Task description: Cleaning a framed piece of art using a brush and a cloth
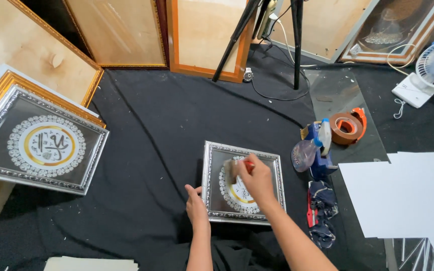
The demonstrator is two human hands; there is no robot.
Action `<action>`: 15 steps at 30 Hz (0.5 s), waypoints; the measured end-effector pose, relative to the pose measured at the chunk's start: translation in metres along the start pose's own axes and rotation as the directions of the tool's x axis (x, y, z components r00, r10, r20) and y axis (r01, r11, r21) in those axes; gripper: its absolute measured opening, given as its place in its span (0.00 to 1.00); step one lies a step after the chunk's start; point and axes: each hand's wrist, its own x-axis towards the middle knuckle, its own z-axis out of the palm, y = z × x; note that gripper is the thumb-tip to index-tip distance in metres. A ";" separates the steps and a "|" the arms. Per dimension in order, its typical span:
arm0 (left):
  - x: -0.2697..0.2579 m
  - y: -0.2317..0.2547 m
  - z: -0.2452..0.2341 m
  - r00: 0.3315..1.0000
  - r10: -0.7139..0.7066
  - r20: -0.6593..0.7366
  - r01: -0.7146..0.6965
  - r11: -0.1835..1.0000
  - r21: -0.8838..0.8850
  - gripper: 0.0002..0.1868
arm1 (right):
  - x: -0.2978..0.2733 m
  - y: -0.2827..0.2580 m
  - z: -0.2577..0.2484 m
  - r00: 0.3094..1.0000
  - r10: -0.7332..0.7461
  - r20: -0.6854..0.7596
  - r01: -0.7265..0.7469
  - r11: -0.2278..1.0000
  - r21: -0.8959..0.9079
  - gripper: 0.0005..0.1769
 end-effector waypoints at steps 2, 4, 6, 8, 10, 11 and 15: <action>0.010 -0.006 0.003 0.999 -0.031 -0.022 0.031 0.999 -0.009 0.45 | -0.006 -0.033 0.011 0.995 0.095 0.035 -0.100 0.971 0.217 0.15; 0.017 -0.011 0.004 0.997 -0.064 -0.040 0.063 0.998 -0.023 0.49 | -0.009 -0.048 0.017 0.980 0.177 0.088 -0.198 0.889 0.414 0.14; 0.019 -0.015 0.004 0.999 0.020 -0.029 -0.021 0.999 -0.035 0.47 | -0.007 -0.044 0.017 0.958 0.261 0.121 -0.288 0.874 0.391 0.13; 0.003 -0.005 0.000 1.000 0.009 -0.003 -0.009 0.999 -0.043 0.46 | -0.005 0.004 0.007 0.959 0.268 0.093 -0.279 0.830 0.483 0.11; -0.004 0.000 -0.002 1.000 -0.010 0.019 0.011 0.999 -0.053 0.45 | -0.009 0.049 -0.013 0.958 0.279 0.071 -0.269 0.779 0.566 0.10; -0.003 -0.001 -0.002 0.999 -0.022 0.023 0.023 0.997 -0.080 0.45 | -0.014 0.069 -0.029 0.958 0.287 -0.002 -0.241 0.808 0.537 0.10; -0.014 0.009 -0.003 0.999 -0.036 0.027 0.038 0.996 -0.083 0.44 | -0.040 0.116 -0.100 0.895 0.398 -0.201 -0.358 0.910 0.209 0.12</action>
